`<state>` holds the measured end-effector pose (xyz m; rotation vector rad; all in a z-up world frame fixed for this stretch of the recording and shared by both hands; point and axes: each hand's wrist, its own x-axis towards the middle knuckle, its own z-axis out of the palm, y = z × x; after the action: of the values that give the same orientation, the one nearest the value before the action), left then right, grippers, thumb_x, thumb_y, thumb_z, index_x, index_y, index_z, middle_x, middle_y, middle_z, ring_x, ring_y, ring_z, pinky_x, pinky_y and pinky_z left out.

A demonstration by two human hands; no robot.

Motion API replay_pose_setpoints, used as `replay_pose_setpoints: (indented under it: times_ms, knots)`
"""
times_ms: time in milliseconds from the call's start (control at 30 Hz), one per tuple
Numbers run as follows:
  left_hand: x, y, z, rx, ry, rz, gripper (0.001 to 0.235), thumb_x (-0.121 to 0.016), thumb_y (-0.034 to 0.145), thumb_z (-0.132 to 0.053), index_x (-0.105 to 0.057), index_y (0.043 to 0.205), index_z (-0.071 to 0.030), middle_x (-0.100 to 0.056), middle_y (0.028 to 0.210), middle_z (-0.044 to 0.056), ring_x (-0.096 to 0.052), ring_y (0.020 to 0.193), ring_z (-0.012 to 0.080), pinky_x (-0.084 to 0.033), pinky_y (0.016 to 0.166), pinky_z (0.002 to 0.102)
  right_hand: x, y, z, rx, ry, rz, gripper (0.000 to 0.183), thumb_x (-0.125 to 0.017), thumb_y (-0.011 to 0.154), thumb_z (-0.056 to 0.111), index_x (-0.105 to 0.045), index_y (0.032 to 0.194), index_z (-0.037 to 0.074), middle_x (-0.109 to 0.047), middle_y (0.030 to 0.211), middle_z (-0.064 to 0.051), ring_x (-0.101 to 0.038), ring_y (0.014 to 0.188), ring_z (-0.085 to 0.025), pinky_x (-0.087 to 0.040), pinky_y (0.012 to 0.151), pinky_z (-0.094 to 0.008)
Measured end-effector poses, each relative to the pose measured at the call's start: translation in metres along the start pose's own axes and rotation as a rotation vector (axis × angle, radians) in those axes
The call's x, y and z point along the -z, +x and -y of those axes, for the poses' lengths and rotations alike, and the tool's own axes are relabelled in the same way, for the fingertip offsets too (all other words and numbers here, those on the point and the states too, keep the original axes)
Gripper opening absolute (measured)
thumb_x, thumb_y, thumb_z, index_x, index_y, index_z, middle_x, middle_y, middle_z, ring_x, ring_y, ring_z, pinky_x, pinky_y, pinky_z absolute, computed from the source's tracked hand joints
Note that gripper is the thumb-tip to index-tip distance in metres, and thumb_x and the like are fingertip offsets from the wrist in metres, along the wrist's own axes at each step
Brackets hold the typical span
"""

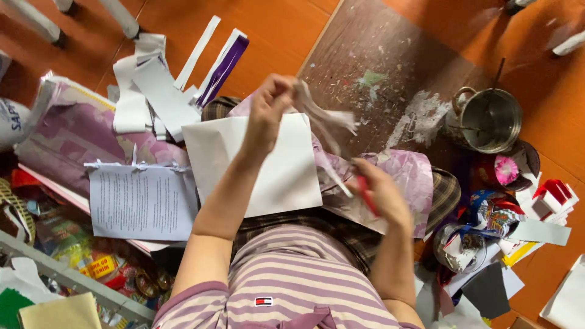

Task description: Cutting strips of white paper with scissors and folding them for a craft project

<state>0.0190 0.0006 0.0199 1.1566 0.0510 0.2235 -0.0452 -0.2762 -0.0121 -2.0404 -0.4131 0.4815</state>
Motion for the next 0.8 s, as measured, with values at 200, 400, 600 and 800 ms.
replay_pose_setpoints:
  times_ms: [200, 400, 600, 800]
  knots:
    - [-0.010, 0.011, -0.011, 0.108, -0.305, 0.125, 0.009, -0.052, 0.092, -0.010, -0.048, 0.097, -0.016, -0.071, 0.079, 0.016, -0.072, 0.070, 0.0175, -0.048, 0.058, 0.019, 0.045, 0.010, -0.033, -0.330, -0.253, -0.449, 0.033, -0.078, 0.094, 0.041, -0.070, 0.123, 0.028, -0.072, 0.101, -0.008, -0.069, 0.097, -0.033, -0.052, 0.088, -0.045]
    - [-0.032, 0.004, 0.047, 0.141, 0.120, 0.415, 0.012, -0.060, 0.098, -0.023, -0.056, 0.099, -0.013, -0.072, 0.071, 0.008, -0.070, 0.059, 0.0181, -0.053, 0.050, 0.029, 0.011, 0.068, 0.019, 0.083, 0.530, -0.528, 0.046, -0.078, 0.082, 0.003, -0.053, 0.120, -0.004, -0.068, 0.097, -0.028, -0.070, 0.078, -0.028, -0.058, 0.064, -0.034]
    - [-0.001, 0.036, 0.025, 0.325, -0.011, 0.617, 0.021, -0.058, 0.100, -0.014, -0.051, 0.120, -0.012, -0.069, 0.065, 0.008, -0.066, 0.052, 0.0159, -0.056, 0.048, 0.026, 0.035, 0.120, 0.033, -0.180, 0.329, -0.510, 0.031, -0.067, 0.080, -0.009, -0.054, 0.107, -0.001, -0.061, 0.071, -0.023, -0.062, 0.052, -0.030, -0.052, 0.047, -0.042]
    - [0.089, 0.093, 0.047, 0.284, 0.440, 0.729, 0.023, -0.058, 0.100, -0.012, -0.066, 0.121, -0.008, -0.071, 0.088, 0.003, -0.061, 0.066, 0.0085, -0.046, 0.052, 0.020, 0.057, 0.155, 0.022, -0.018, 0.800, -0.674, 0.033, -0.057, 0.089, 0.000, -0.044, 0.119, 0.008, -0.054, 0.099, -0.004, -0.061, 0.074, -0.013, -0.055, 0.065, -0.026]
